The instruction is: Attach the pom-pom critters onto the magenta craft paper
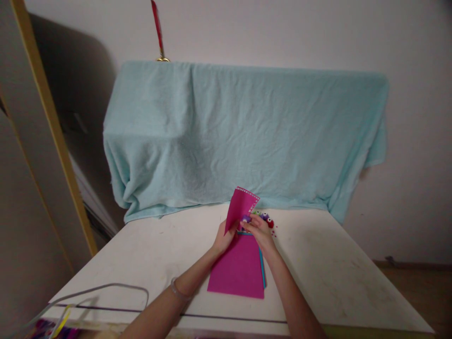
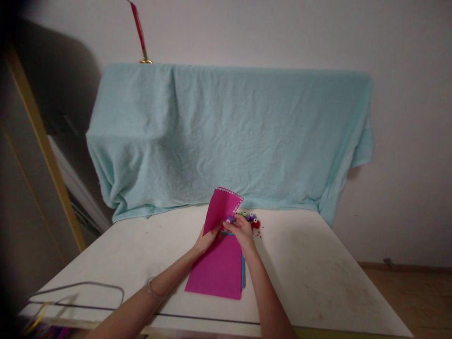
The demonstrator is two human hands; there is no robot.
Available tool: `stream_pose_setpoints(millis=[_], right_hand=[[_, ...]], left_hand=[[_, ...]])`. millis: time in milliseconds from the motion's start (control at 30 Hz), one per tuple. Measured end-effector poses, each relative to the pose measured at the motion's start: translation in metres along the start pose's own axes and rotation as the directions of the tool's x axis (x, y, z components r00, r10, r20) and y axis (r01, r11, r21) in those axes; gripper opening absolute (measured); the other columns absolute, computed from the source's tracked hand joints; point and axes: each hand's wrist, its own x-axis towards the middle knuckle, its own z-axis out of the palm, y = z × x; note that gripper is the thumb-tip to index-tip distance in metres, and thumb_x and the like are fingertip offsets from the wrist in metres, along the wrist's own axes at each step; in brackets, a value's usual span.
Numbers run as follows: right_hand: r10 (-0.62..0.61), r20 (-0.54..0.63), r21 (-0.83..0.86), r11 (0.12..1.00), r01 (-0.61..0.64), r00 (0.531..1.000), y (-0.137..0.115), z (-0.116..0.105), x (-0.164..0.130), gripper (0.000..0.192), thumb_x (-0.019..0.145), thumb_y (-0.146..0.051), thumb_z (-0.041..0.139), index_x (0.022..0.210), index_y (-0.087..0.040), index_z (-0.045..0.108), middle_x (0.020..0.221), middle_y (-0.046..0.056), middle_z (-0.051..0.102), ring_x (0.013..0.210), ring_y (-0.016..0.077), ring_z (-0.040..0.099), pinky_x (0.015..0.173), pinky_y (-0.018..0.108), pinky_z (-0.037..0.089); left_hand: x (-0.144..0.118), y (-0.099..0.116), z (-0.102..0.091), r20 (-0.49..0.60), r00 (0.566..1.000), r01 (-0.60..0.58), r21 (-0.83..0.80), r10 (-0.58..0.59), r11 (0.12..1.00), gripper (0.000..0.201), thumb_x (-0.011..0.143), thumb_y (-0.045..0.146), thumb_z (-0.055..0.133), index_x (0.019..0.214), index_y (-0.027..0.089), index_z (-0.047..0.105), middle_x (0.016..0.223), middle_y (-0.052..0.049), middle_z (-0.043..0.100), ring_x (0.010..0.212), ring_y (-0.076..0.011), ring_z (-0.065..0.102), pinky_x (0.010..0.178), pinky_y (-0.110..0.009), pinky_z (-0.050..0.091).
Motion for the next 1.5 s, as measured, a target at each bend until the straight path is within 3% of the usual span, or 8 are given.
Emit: stream_pose_setpoints(millis=[567,800,933,1100,1300,1500], right_hand=[[-0.028,-0.018,-0.08,0.996,0.027,0.999,-0.007,0.001,-0.002,0.056,0.041,-0.052,0.094,0.08,-0.021,0.069,0.063,0.0,0.069,0.053,0.0171,0.061,0.049,0.029,0.048],[-0.04,0.024,-0.09,0.995,0.042,0.999,-0.001,-0.003,0.0,0.048,0.048,-0.049,0.093,0.08,-0.02,0.071,0.056,-0.003,0.063,0.048,0.0134,0.054,0.046,0.026,0.041],[-0.036,0.05,-0.028,0.999,0.038,0.998,0.001,-0.002,0.001,0.046,0.053,-0.041,0.092,0.088,-0.019,0.073,0.071,0.001,0.072,0.057,0.0149,0.061,0.054,0.026,0.046],[0.008,0.101,0.051,0.999,-0.013,0.995,-0.002,0.001,-0.003,0.05,0.057,-0.031,0.092,0.101,-0.018,0.073,0.094,0.006,0.078,0.079,0.0202,0.07,0.072,0.031,0.054],[0.026,0.099,0.081,0.996,-0.034,0.995,-0.002,0.0,-0.003,0.055,0.053,-0.029,0.094,0.103,-0.02,0.073,0.096,0.006,0.077,0.084,0.0224,0.071,0.078,0.035,0.055],[0.028,0.12,0.074,0.997,-0.037,0.992,0.0,-0.001,-0.001,0.052,0.054,-0.03,0.094,0.101,-0.02,0.073,0.094,0.005,0.077,0.084,0.0216,0.071,0.077,0.034,0.055]], left_hand=[[0.002,0.0,-0.005,0.072,0.997,-0.044,0.058,0.039,0.997,0.048,0.089,0.062,0.049,0.073,0.018,0.061,0.063,-0.003,0.059,0.068,-0.0193,0.055,0.067,-0.029,0.044],[0.004,0.01,-0.002,0.028,0.999,-0.033,0.044,0.032,0.998,0.04,0.087,0.054,0.054,0.084,0.016,0.066,0.075,-0.005,0.066,0.071,-0.0193,0.057,0.068,-0.028,0.045],[0.008,0.009,-0.002,0.012,0.997,-0.079,0.043,0.078,0.996,0.036,0.088,0.046,0.053,0.093,0.015,0.069,0.086,-0.006,0.069,0.079,-0.0198,0.059,0.073,-0.028,0.046],[0.01,0.003,-0.005,-0.037,0.997,-0.064,0.0,0.064,0.998,0.034,0.087,0.044,0.052,0.091,0.014,0.069,0.083,-0.005,0.07,0.077,-0.0201,0.059,0.074,-0.03,0.047],[0.009,0.008,-0.004,-0.092,0.996,0.015,-0.055,-0.02,0.998,0.031,0.082,0.041,0.057,0.09,0.014,0.069,0.076,-0.005,0.069,0.069,-0.0197,0.058,0.07,-0.031,0.047],[0.007,0.009,-0.003,-0.087,0.993,0.078,-0.005,-0.078,0.997,0.035,0.084,0.046,0.056,0.072,0.015,0.066,0.061,-0.004,0.065,0.062,-0.0196,0.059,0.068,-0.031,0.047]])
